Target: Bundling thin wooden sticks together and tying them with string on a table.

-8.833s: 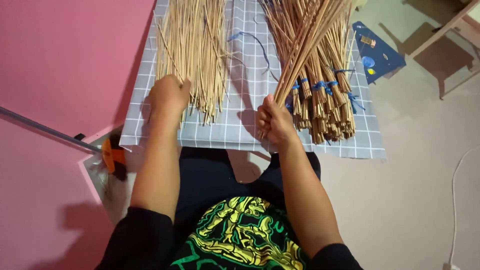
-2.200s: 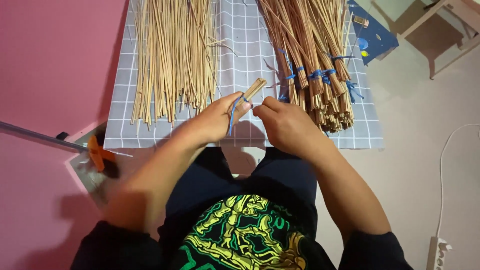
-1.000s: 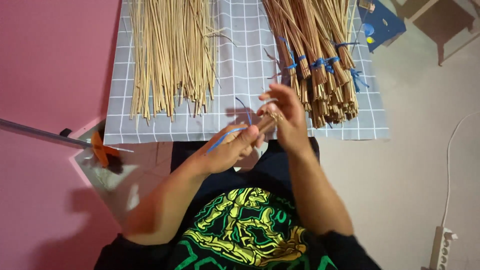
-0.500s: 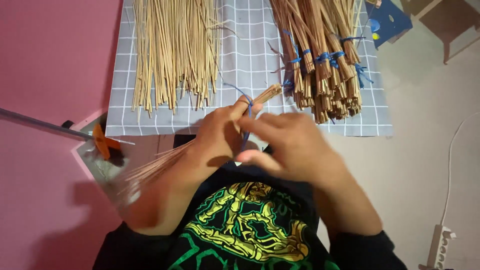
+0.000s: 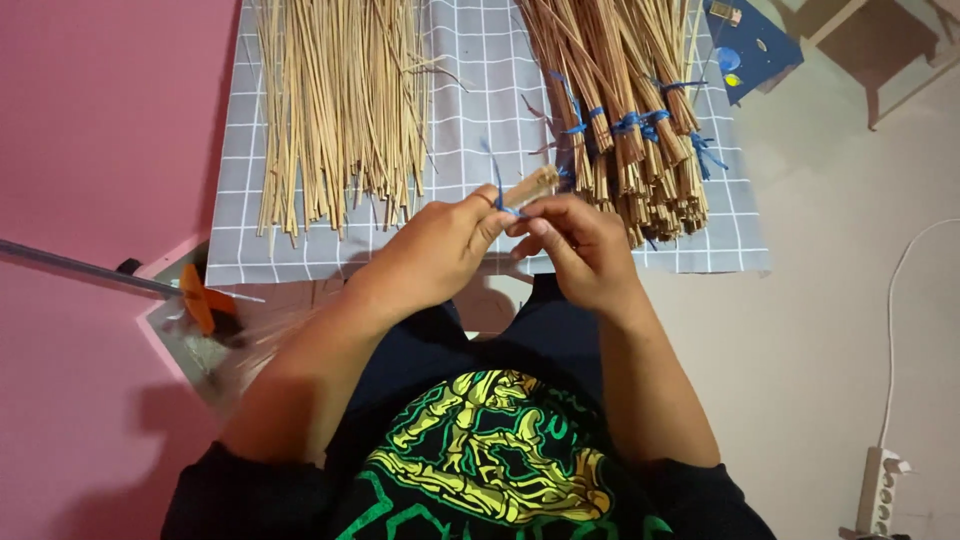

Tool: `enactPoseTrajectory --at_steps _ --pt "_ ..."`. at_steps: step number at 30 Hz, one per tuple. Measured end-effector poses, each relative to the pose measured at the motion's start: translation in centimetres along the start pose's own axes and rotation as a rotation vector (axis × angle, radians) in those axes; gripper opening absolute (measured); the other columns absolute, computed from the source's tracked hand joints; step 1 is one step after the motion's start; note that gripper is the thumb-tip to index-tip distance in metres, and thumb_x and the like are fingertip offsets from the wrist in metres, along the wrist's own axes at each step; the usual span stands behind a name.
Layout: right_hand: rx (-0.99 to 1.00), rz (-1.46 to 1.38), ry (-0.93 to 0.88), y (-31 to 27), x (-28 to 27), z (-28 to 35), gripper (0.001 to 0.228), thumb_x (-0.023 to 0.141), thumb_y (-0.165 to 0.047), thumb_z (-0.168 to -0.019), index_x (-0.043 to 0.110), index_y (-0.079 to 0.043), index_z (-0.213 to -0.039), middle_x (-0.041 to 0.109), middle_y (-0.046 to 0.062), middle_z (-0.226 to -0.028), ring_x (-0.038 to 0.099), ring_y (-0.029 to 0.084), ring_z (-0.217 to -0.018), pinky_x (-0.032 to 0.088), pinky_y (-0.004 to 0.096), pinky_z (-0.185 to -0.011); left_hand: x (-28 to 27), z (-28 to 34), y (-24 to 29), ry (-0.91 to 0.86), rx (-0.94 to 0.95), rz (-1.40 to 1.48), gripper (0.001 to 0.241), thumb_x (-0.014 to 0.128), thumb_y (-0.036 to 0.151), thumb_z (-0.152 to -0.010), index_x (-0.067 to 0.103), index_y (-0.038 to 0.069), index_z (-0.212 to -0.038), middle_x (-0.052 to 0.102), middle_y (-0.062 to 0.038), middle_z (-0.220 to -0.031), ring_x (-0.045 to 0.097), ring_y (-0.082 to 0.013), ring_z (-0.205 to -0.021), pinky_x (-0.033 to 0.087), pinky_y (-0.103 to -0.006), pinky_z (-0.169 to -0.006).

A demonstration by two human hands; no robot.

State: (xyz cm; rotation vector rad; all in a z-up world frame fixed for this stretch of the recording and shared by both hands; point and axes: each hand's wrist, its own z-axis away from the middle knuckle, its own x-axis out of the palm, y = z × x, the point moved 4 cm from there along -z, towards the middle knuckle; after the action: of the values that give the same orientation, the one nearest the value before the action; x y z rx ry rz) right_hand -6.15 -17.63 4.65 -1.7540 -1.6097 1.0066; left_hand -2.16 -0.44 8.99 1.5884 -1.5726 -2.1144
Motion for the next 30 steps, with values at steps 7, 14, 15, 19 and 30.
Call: enactPoseTrajectory --at_steps 7,14,15,19,30 --pt "-0.002 0.000 0.084 0.2 1.0 1.6 0.010 0.063 -0.004 -0.098 0.071 0.002 -0.100 0.071 0.009 -0.064 0.065 0.017 -0.056 0.055 0.030 -0.059 3.2 -0.7 -2.7 0.033 0.047 0.271 0.038 0.042 0.040 -0.110 0.056 0.009 -0.093 0.066 -0.018 -0.069 0.066 -0.0298 -0.071 0.056 -0.0460 -0.069" --pt "-0.012 0.187 0.053 0.1 -0.5 0.5 0.010 0.068 -0.003 -0.095 0.075 -0.007 -0.088 0.069 0.005 -0.061 0.057 0.016 -0.054 0.049 0.031 -0.057 5.0 0.2 -2.9 0.057 0.048 0.385 0.045 0.039 0.042 -0.110 0.062 0.008 -0.092 0.068 -0.015 -0.073 0.067 -0.0307 -0.075 0.056 -0.0440 -0.076" --pt "0.015 0.103 0.016 0.0 -0.7 0.4 0.012 0.069 -0.003 -0.094 0.075 -0.007 -0.084 0.069 0.005 -0.063 0.054 0.011 -0.060 0.050 0.031 -0.059 5.0 0.6 -2.2 0.044 0.054 0.382 0.045 0.040 0.040 -0.110 0.064 0.006 -0.093 0.070 -0.019 -0.075 0.069 -0.0355 -0.076 0.057 -0.0469 -0.078" --pt "-0.069 0.146 -0.066 -0.6 -1.6 0.0 0.010 0.070 -0.003 -0.093 0.076 -0.005 -0.086 0.072 0.013 -0.080 0.065 0.029 -0.068 0.053 0.040 -0.068 4.8 1.1 -1.4 0.065 0.130 0.344 0.040 0.042 0.032 -0.110 0.059 0.005 -0.085 0.065 -0.021 -0.072 0.066 -0.0344 -0.073 0.056 -0.0457 -0.075" --pt "-0.110 0.279 0.243 -1.5 -1.6 1.8 0.016 0.079 -0.009 -0.091 0.064 -0.004 -0.092 0.052 0.011 -0.096 0.055 0.028 -0.091 0.044 0.037 -0.082 2.6 1.4 3.2 0.105 0.291 -0.147 0.037 0.042 0.033 -0.106 0.065 0.005 -0.095 0.069 -0.022 -0.070 0.071 -0.0477 -0.070 0.056 -0.0545 -0.060"
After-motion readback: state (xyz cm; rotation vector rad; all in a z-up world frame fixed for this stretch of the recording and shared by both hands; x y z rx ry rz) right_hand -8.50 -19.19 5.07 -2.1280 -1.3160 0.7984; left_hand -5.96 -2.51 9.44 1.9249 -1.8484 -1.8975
